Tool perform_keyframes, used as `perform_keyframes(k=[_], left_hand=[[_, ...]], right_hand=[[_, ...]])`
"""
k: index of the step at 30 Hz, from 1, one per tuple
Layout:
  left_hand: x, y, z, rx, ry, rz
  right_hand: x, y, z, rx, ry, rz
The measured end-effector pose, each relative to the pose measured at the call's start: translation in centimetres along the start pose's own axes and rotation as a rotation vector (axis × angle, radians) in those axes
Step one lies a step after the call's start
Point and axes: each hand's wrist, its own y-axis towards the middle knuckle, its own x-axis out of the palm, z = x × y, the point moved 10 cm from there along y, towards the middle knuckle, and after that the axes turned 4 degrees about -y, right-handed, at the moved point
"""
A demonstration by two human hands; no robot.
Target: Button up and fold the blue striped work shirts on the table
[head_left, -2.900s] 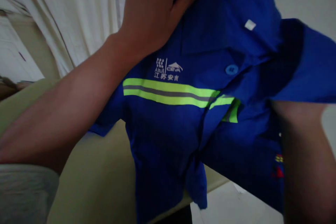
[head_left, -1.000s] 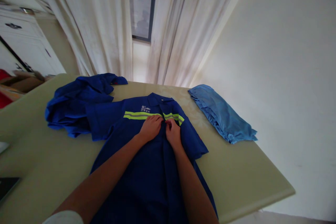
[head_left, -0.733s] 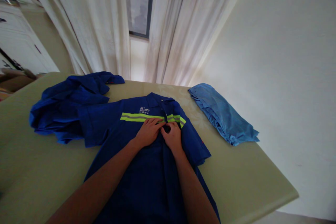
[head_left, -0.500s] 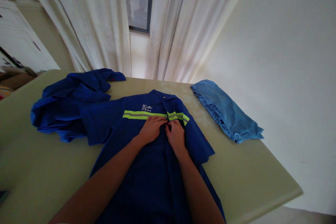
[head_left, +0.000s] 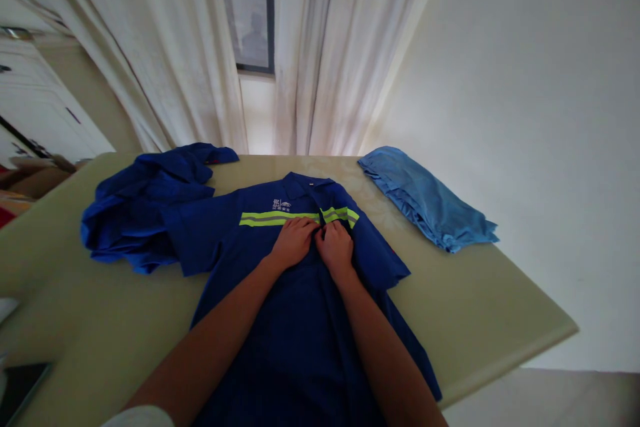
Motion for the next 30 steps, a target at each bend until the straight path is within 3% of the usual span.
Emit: perform_keyframes(k=[8,15,30], left_hand=[[0.0,-1.3,1.1,0.007,0.015,-0.014],[0.1,-3.2,2.8,0.039,-0.017,-0.005],[0.1,-2.4,2.1,-0.018,-0.031,0.024]], right_hand=[[-0.9,-1.8,-0.8,0.067,-0.056,-0.045],[-1.2,-4.2,0.6,0.098,0.014,0.016],[-1.5,-2.9,0.6,0.059,0.048,0.032]])
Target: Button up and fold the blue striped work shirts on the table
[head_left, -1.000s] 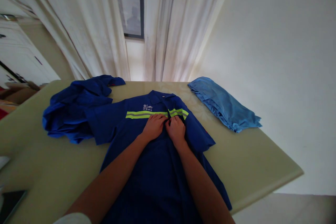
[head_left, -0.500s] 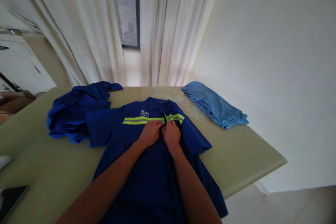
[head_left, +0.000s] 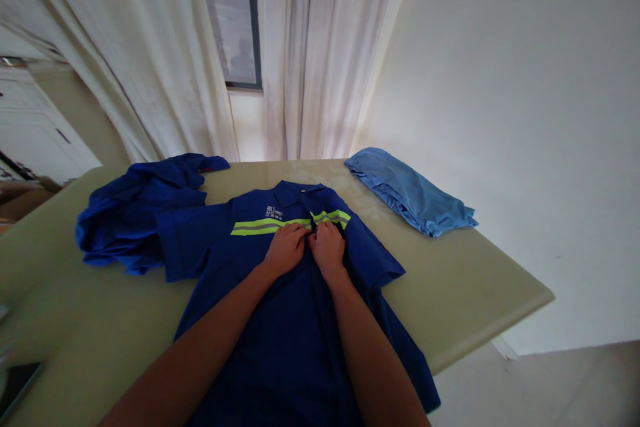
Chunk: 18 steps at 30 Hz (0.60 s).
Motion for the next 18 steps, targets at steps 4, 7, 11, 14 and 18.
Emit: perform_keyframes(k=[4,7,11,14,18], left_hand=[[-0.1,-0.1,-0.2,-0.042,0.024,0.008],[-0.1,-0.1,-0.5,-0.054,0.023,0.020],[0.0,0.0,-1.0,-0.062,-0.015,0.020],[0.0,0.2,-1.5,-0.106,-0.075,0.005],[0.0,0.4,-1.4,-0.119,-0.094,-0.020]], right_hand=[[0.3,0.2,0.3,-0.029,0.064,0.003],[0.6,0.3,0.5,-0.039,0.110,-0.004],[0.8,0.4,0.7,-0.038,0.140,0.002],[0.9,0.4,0.6,-0.041,0.112,0.007],[0.6,0.1,0.3,-0.012,0.003,-0.008]])
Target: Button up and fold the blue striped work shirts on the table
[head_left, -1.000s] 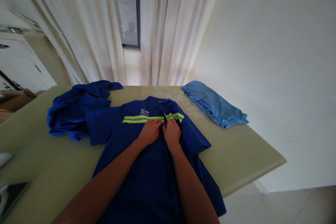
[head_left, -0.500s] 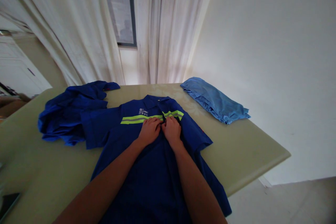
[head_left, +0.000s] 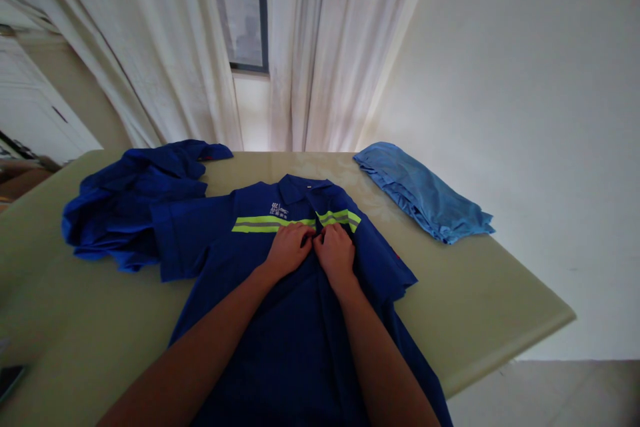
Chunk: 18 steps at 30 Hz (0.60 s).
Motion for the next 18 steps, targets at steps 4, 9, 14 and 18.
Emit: perform_keyframes(k=[4,9,14,18], left_hand=[[0.1,0.0,0.0,-0.002,-0.019,-0.003],[0.2,-0.1,0.0,0.016,-0.015,0.007],[-0.2,-0.1,-0.2,0.004,-0.015,0.045],[0.1,-0.1,-0.3,0.013,-0.009,0.024]], right_hand=[[-0.4,-0.1,-0.4,0.021,-0.049,-0.028],[0.0,0.5,0.1,-0.032,0.072,-0.021],[0.6,1.0,0.1,-0.195,0.286,0.016],[0.7,0.8,0.1,-0.222,0.346,0.046]])
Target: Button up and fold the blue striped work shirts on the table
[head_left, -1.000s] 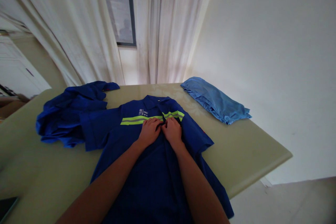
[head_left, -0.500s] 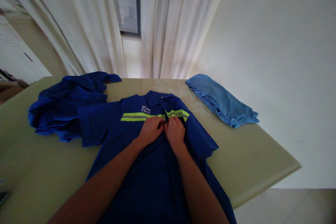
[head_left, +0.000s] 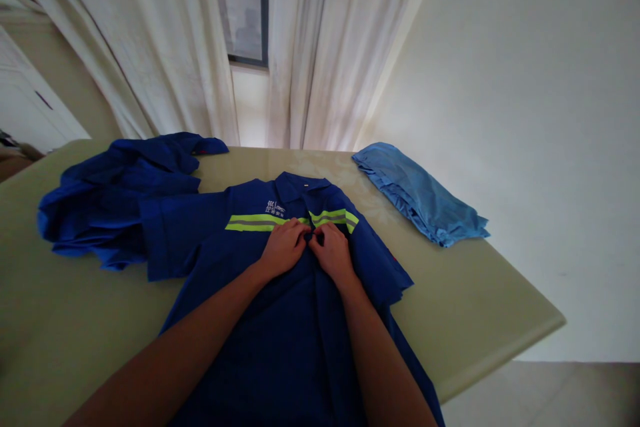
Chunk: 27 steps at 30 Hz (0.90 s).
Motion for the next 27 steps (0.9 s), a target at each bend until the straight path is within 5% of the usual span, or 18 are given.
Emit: perform_keyframes(k=[10,17,22,27], left_hand=[[-0.2,0.0,0.1,-0.005,-0.101,-0.003],[-0.6,0.3,-0.5,-0.003,0.196,0.051],[0.8,3.6,-2.7,-0.026,0.300,-0.094],[0.7,5.8,-4.0,-0.053,0.323,-0.108]], right_hand=[[-0.1,0.3,2.0,0.061,0.131,0.111],[0.2,2.2,2.6,-0.023,0.261,0.145],[0.1,4.2,2.2,0.030,0.168,0.113],[-0.5,0.4,0.2,0.036,-0.074,0.007]])
